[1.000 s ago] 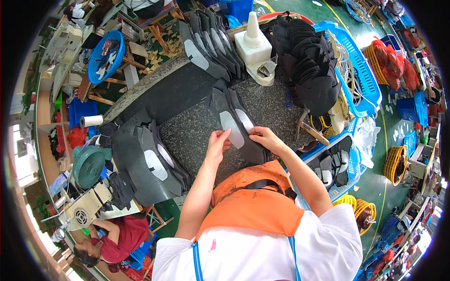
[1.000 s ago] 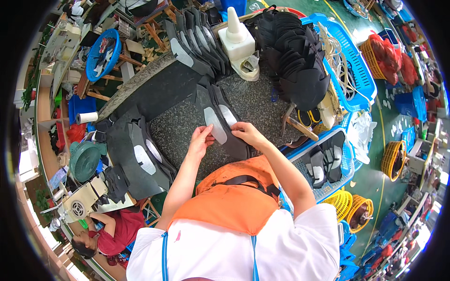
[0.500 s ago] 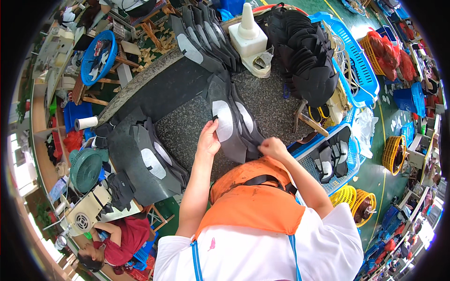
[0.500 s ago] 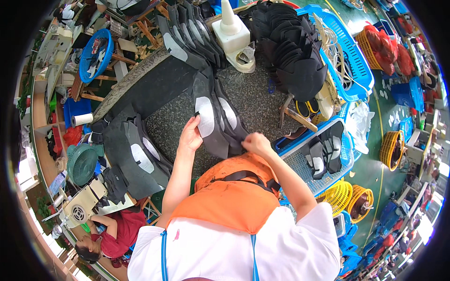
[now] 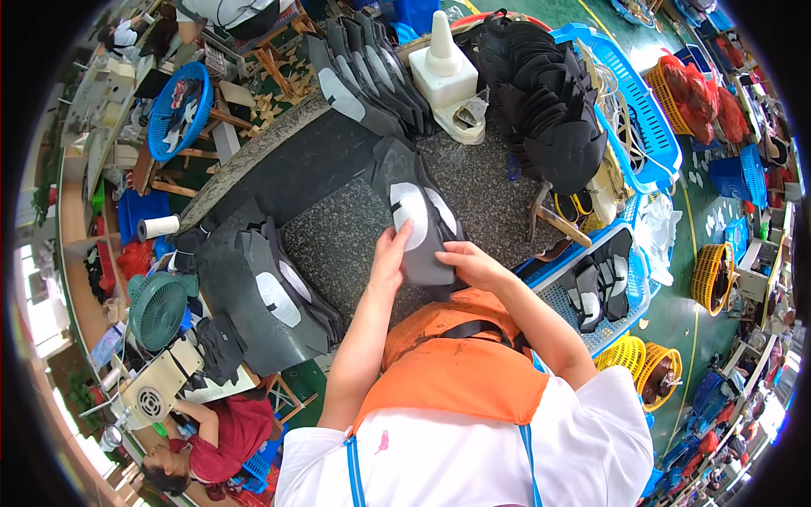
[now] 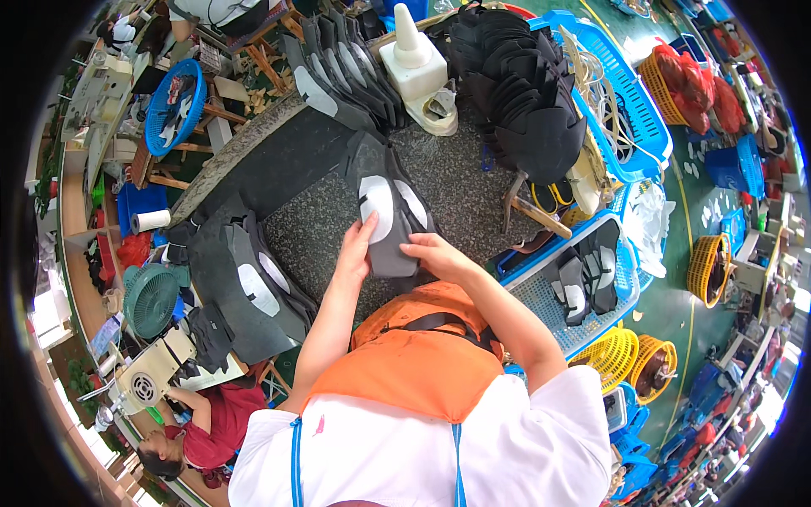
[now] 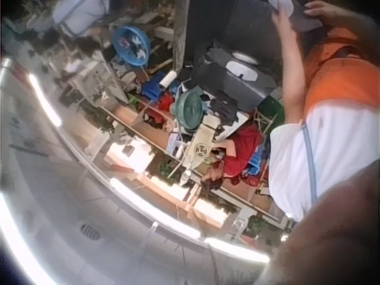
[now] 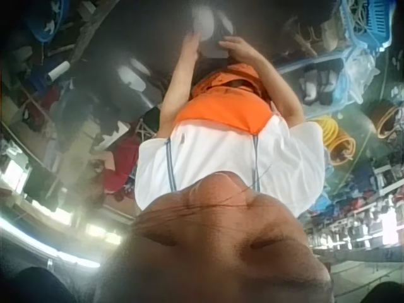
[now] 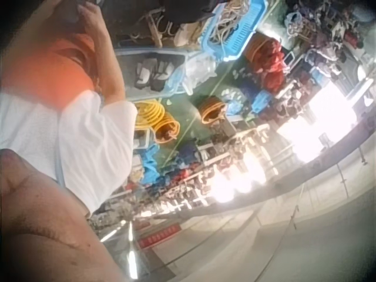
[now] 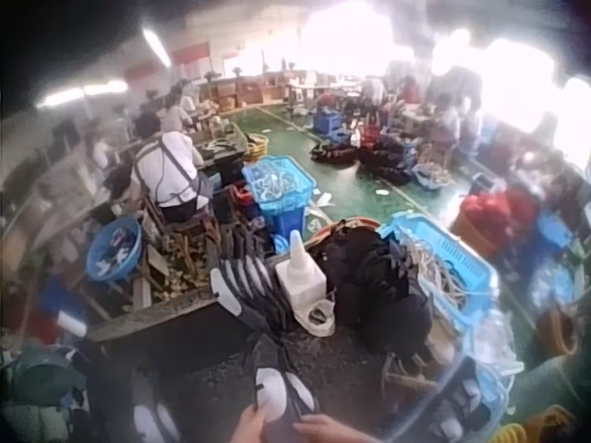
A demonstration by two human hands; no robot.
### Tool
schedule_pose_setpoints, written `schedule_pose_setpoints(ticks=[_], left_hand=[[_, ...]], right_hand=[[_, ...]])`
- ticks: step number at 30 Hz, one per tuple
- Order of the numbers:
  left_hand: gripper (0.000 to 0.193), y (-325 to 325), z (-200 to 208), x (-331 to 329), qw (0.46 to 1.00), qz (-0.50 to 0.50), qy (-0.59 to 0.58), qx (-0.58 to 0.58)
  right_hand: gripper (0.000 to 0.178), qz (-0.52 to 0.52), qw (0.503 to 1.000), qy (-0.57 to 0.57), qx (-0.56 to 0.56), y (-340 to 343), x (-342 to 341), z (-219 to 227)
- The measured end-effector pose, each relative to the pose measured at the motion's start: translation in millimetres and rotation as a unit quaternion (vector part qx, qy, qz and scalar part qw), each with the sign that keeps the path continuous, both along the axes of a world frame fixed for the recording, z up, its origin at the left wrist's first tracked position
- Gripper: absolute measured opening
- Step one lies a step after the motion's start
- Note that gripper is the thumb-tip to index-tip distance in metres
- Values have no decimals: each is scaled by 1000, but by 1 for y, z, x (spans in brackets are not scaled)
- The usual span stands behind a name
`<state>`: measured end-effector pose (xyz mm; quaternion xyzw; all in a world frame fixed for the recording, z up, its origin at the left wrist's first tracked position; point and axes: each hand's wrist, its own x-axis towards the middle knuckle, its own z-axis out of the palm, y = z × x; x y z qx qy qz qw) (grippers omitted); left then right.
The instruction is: The person places shoe upper pieces onto a workbench from a basket, then applies glue to each piece using a small brush dipped into an adhesive dispenser and stacks them together.
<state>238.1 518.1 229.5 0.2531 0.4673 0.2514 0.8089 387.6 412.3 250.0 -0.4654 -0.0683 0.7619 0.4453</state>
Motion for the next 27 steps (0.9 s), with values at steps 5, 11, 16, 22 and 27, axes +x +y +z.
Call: schedule_pose_setpoints(ticks=[5, 11, 16, 22, 27], left_hand=[[54, -6, 14, -14, 982, -101, -15, -157], [39, 46, 62, -2, 987, -7, -134, -89], [28, 63, 93, -7, 976, 109, -116, 152], [32, -19, 37, -7, 994, 96, -19, -51], [32, -17, 7, -29, 950, 88, -185, -234]], right_hand=[[41, 223, 936, -258, 84, 7, 14, -5], [44, 91, 976, -192, 44, 16, 24, -8], [25, -181, 870, -447, 101, 87, 77, -9], [38, -109, 691, -711, 68, 186, 154, -14], [25, 79, 483, -810, 322, 157, 152, 1]])
